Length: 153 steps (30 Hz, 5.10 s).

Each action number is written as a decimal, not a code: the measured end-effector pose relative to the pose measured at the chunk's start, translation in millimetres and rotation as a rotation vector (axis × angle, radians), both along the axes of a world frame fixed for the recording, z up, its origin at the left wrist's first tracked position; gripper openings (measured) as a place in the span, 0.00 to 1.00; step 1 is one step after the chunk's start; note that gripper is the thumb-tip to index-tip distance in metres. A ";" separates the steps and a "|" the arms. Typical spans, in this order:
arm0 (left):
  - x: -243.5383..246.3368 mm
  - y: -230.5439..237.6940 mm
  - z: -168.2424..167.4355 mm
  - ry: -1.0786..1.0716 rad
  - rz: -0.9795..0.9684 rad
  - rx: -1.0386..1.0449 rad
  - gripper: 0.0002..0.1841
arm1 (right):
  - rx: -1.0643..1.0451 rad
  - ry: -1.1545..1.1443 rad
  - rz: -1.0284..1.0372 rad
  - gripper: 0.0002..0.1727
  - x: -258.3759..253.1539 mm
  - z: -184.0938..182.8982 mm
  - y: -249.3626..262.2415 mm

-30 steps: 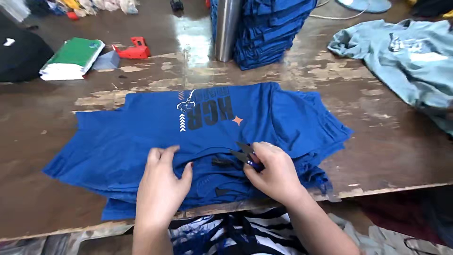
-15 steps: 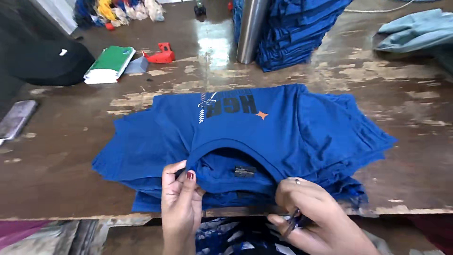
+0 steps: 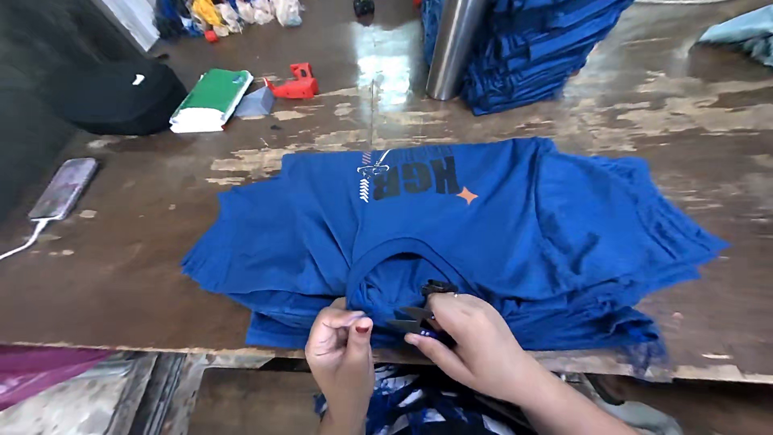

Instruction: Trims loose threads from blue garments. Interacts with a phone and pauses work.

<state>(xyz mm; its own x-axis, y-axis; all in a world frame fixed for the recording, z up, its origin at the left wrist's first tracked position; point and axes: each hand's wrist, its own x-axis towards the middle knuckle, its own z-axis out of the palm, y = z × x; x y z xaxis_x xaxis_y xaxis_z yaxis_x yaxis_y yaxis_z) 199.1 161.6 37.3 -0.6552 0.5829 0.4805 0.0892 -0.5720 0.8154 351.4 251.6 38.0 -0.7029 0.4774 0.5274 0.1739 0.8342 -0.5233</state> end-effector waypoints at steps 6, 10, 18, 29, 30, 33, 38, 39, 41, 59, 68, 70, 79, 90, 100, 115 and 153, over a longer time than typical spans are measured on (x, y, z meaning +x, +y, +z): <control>1.1 -10.5 -0.9 0.078 -0.111 -0.039 0.05 | 0.087 -0.022 -0.070 0.25 -12.7 5.5 -6.1; 2.3 -13.0 -1.3 0.062 -0.114 -0.043 0.04 | 0.099 -0.041 -0.069 0.24 -15.5 6.2 -4.7; 2.8 -6.2 7.0 -0.151 -0.098 -0.054 0.18 | 0.001 -0.017 -0.025 0.23 -2.9 7.2 -4.7; -1.7 -13.8 -0.4 -0.062 -0.158 -0.018 0.03 | 0.112 -0.036 -0.100 0.22 -13.4 7.2 -9.9; -2.3 -14.4 0.3 -0.056 -0.160 -0.024 0.02 | 0.058 -0.004 -0.089 0.22 -12.7 9.5 -9.3; -6.5 -17.2 3.7 0.222 -0.048 -0.084 0.05 | -0.239 0.192 0.051 0.23 -13.0 17.9 -6.4; -16.2 -46.1 35.2 0.857 -0.032 -0.137 0.07 | -0.784 0.572 0.443 0.12 -36.1 12.9 -7.9; -20.8 -54.4 43.8 0.865 -0.170 -0.171 0.06 | -0.865 0.619 0.429 0.08 -37.8 13.2 -7.8; -32.6 -65.0 54.0 0.878 -0.362 -0.275 0.12 | -0.973 0.708 0.370 0.09 -40.8 11.1 -5.1; -60.6 -64.2 81.8 1.076 -0.645 -0.473 0.12 | -0.488 0.506 0.175 0.05 10.3 19.5 -5.3; -96.9 -22.3 38.0 1.094 0.201 -0.666 0.27 | -0.014 -0.164 -0.347 0.17 149.5 -1.0 72.6; -109.9 -6.9 30.2 1.125 0.223 -0.687 0.20 | -0.024 -0.104 -0.364 0.13 155.0 -1.9 77.5; -185.4 97.1 107.7 1.056 0.331 -0.957 0.28 | -0.110 0.010 -0.626 0.14 113.1 63.7 207.9; -131.2 99.6 61.0 1.219 0.189 -0.545 0.26 | 0.105 0.067 -0.556 0.17 110.1 25.5 237.1; 75.4 42.8 -5.1 0.796 -0.428 -0.242 0.44 | 0.017 0.191 -0.237 0.13 119.0 -2.7 44.4; 79.3 63.4 -3.1 0.332 -0.418 -0.058 0.16 | -0.168 0.287 -0.083 0.25 121.6 -3.9 14.4; 73.8 28.3 -15.8 1.023 -0.333 -0.091 0.07 | -0.370 0.126 -0.122 0.07 92.1 7.7 32.2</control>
<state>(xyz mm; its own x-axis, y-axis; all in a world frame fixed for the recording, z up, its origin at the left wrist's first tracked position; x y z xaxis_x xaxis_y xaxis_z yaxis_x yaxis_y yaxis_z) 272.9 189.9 21.5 0.2310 0.7188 0.6557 0.6036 -0.6345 0.4828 443.5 283.8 45.7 -0.5703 0.7271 0.3823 0.1758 0.5626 -0.8078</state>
